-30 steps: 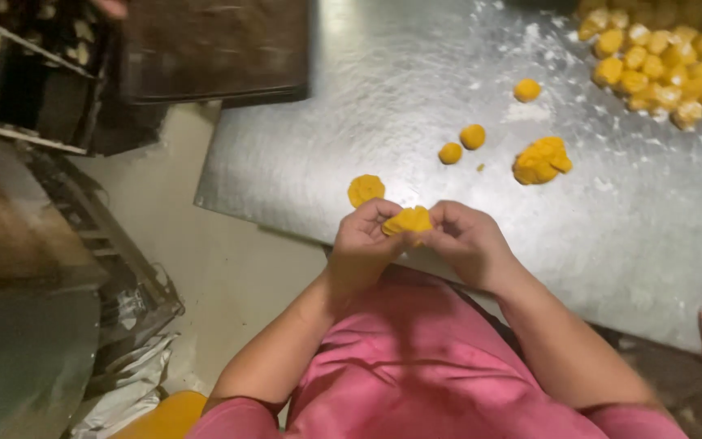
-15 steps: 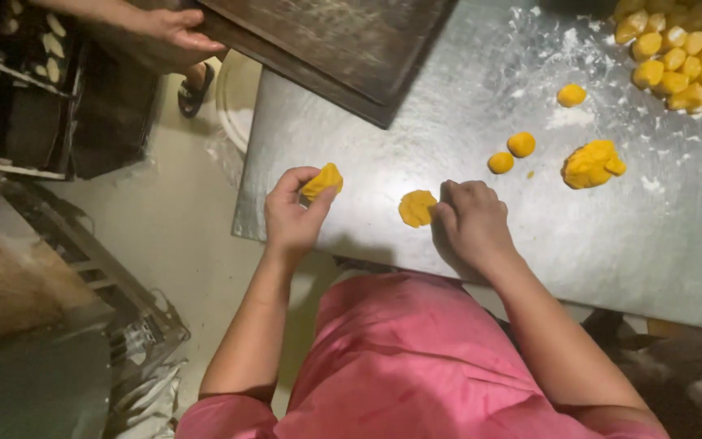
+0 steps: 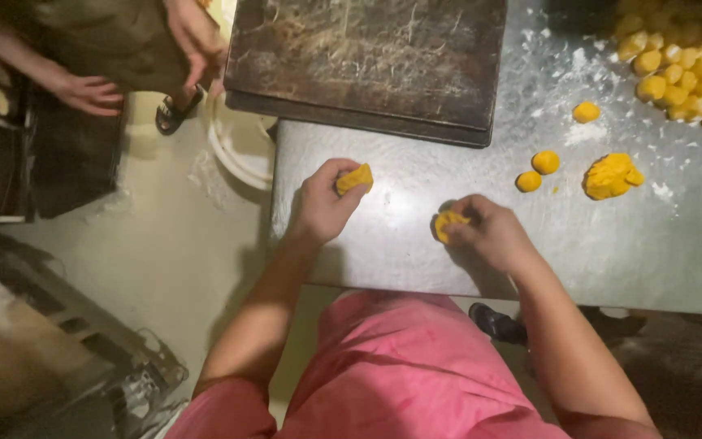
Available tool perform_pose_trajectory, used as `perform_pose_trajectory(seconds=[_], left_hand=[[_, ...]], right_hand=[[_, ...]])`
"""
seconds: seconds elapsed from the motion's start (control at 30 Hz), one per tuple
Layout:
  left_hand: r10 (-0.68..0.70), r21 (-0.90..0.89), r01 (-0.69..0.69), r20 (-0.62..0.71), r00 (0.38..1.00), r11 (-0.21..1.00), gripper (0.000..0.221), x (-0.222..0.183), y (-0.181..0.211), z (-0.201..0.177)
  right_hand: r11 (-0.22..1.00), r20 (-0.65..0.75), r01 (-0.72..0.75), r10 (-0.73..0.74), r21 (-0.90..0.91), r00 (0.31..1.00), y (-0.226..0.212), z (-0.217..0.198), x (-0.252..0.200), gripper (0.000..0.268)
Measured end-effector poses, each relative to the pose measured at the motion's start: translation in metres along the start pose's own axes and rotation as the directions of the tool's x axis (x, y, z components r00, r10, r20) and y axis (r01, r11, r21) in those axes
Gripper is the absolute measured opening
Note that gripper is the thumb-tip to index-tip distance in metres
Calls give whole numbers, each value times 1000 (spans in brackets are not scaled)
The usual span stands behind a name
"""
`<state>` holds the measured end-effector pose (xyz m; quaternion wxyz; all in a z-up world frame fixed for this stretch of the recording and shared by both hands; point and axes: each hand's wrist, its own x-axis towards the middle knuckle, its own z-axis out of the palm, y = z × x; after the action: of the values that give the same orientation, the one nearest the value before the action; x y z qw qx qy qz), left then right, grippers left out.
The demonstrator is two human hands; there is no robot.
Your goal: Shaping small pieces of yellow dough into balls and placing them on a baking tray
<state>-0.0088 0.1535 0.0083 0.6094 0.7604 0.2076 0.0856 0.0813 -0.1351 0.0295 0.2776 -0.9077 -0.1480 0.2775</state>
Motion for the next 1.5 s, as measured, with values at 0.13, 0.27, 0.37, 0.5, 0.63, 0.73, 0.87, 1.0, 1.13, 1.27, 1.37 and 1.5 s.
perform_pose_trajectory(seconds=[0.13, 0.27, 0.37, 0.5, 0.63, 0.73, 0.87, 1.0, 1.13, 1.27, 1.37, 1.5], left_hand=[[129, 59, -134, 78, 989, 989, 42, 78, 13, 31], [229, 199, -258, 156, 961, 946, 44, 174, -1, 85], [146, 393, -257, 290, 946, 883, 40, 213, -11, 103], [154, 655, -353, 342, 927, 668, 44, 217, 0, 97], [328, 599, -492, 368, 870, 632, 47, 186, 15, 83], [420, 598, -658, 507, 753, 458, 33, 173, 5, 87], [637, 529, -741, 413, 651, 415, 56, 139, 16, 134], [579, 384, -851, 623, 526, 359, 46, 82, 28, 218], [412, 505, -744, 624, 665, 436, 43, 57, 43, 265], [256, 492, -533, 523, 813, 688, 26, 35, 39, 281], [15, -89, 29, 459, 888, 996, 41, 6, 30, 288], [-167, -570, 410, 430, 887, 712, 46, -34, 44, 288]], right_hand=[[994, -212, 93, -78, 60, 974, 6, -22, 83, 37], [940, -452, 242, -112, 240, 885, 7, -33, 180, 32], [966, -430, 174, -77, 192, 900, 7, -34, 219, 32], [990, -354, 120, -139, -77, 925, 8, -40, 222, 46], [955, -435, 49, -178, -292, 883, 24, -59, 184, 40], [958, -492, 167, -263, -231, 830, 51, -79, 134, 25], [998, -655, -35, -4, -46, 756, 125, -97, 57, 26], [994, -631, -99, 110, 53, 768, 171, -89, 6, 23], [991, -563, -51, 110, 120, 819, 160, -85, -26, 24], [979, -463, 105, -11, 177, 886, 175, -83, -41, 26], [944, -434, 271, -168, 188, 885, 174, -88, -47, 34], [864, -385, 474, -384, 171, 839, 171, -91, -44, 58]])
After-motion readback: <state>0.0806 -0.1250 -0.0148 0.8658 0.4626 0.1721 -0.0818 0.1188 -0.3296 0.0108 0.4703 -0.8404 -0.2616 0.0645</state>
